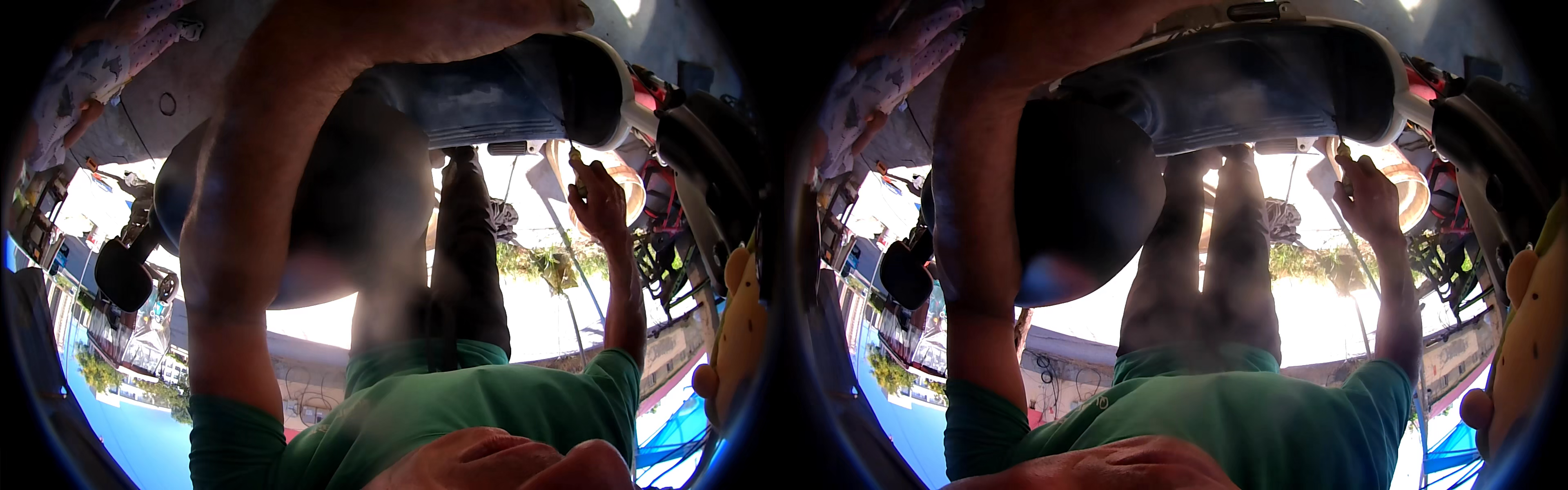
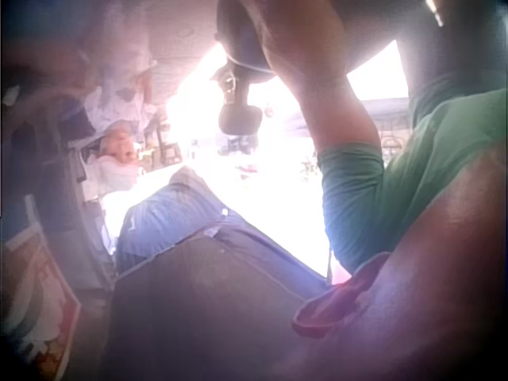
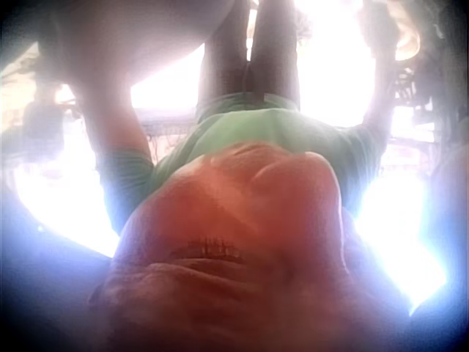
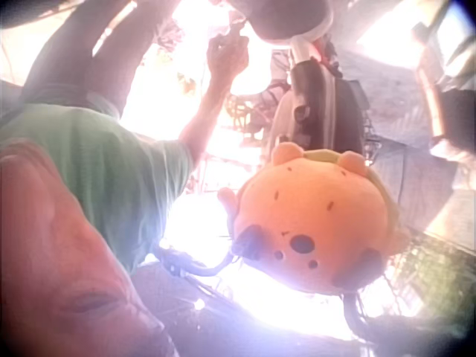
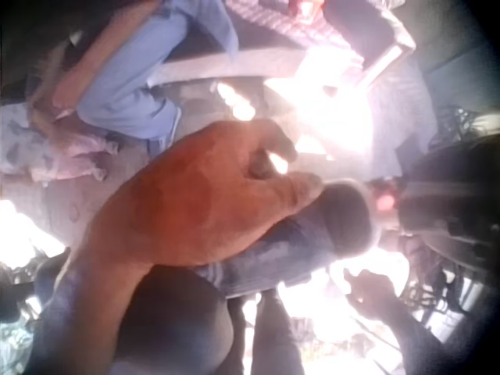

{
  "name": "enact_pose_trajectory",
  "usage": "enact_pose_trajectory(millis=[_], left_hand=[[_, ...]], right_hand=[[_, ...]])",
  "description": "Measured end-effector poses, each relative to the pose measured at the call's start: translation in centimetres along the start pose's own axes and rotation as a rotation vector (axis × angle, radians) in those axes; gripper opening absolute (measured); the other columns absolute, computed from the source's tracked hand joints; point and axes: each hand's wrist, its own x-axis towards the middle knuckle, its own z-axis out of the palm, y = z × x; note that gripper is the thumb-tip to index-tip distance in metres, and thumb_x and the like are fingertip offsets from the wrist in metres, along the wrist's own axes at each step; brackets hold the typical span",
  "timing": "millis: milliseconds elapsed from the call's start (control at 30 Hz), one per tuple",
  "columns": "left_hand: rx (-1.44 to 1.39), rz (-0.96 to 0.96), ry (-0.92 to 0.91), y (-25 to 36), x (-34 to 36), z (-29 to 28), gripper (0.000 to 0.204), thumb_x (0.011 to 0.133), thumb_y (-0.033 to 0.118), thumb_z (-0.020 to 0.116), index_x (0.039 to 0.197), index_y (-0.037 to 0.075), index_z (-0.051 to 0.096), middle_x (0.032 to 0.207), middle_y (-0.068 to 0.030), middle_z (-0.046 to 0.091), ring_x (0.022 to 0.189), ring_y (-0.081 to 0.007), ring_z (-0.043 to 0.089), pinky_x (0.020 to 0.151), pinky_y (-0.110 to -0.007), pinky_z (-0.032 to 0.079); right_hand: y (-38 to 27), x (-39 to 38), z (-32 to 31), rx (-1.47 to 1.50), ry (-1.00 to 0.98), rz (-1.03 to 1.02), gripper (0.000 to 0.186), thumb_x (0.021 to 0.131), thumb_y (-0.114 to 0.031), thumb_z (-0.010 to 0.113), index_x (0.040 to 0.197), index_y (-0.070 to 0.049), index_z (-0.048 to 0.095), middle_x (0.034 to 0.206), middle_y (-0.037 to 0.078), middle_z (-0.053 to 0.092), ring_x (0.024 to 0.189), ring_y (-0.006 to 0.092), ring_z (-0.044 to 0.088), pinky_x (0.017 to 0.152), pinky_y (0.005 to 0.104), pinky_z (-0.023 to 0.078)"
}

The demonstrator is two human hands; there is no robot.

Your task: The person removes tools from a bucket and uses a screwdriver to unscrew and remove plastic panels from the body of a scooter.

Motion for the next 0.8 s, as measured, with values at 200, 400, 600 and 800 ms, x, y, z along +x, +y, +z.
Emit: enact_pose_trajectory(millis=[200, 400, 600, 800], left_hand=[[-0.003, 0.024, -0.063, -1.2, -0.6, 0.1, 0.056, 0.099, 0.045, 0.064, 0.121, -0.007, 0.065, 0.100, -0.0238, 0.071, 0.088, -0.0315, 0.071, 0.078, -0.040, 0.056], [-0.250, -0.074, -0.170, 0.9, 0.9, -1.6, 0.055, 0.099, 0.043, 0.065, 0.120, -0.008, 0.065, 0.099, -0.0254, 0.072, 0.087, -0.0304, 0.072, 0.074, -0.040, 0.056], [-0.396, -0.147, -0.205, 1.3, 1.1, -2.0, 0.054, 0.099, 0.041, 0.067, 0.120, -0.009, 0.063, 0.096, -0.0255, 0.073, 0.084, -0.0289, 0.073, 0.071, -0.038, 0.057], [-0.182, -0.048, -0.063, 0.0, 0.1, -0.3, 0.050, 0.099, 0.038, 0.068, 0.120, -0.008, 0.063, 0.096, -0.0251, 0.073, 0.081, -0.0271, 0.074, 0.069, -0.035, 0.057]], right_hand=[[-0.6, 1.0, -1.7, -0.123, -0.081, -0.111, 0.038, 0.086, -0.012, 0.069, 0.123, -0.010, 0.064, 0.095, 0.012, 0.057, 0.087, 0.0324, 0.065, 0.078, 0.0447, 0.054], [1.7, 1.0, -0.8, 0.086, -0.003, -0.018, 0.042, 0.089, -0.017, 0.070, 0.130, -0.010, 0.063, 0.102, 0.014, 0.061, 0.089, 0.0322, 0.067, 0.076, 0.0422, 0.056], [5.1, 2.4, -0.7, 0.551, 0.062, 0.783, 0.028, 0.101, -0.028, 0.061, 0.120, -0.007, 0.065, 0.093, 0.015, 0.069, 0.070, 0.0198, 0.068, 0.067, 0.0396, 0.057], [3.6, 1.7, -1.2, 0.041, 0.272, 0.165, 0.026, 0.101, -0.027, 0.060, 0.118, -0.008, 0.064, 0.095, 0.018, 0.070, 0.086, 0.0389, 0.071, 0.079, 0.0465, 0.056]])
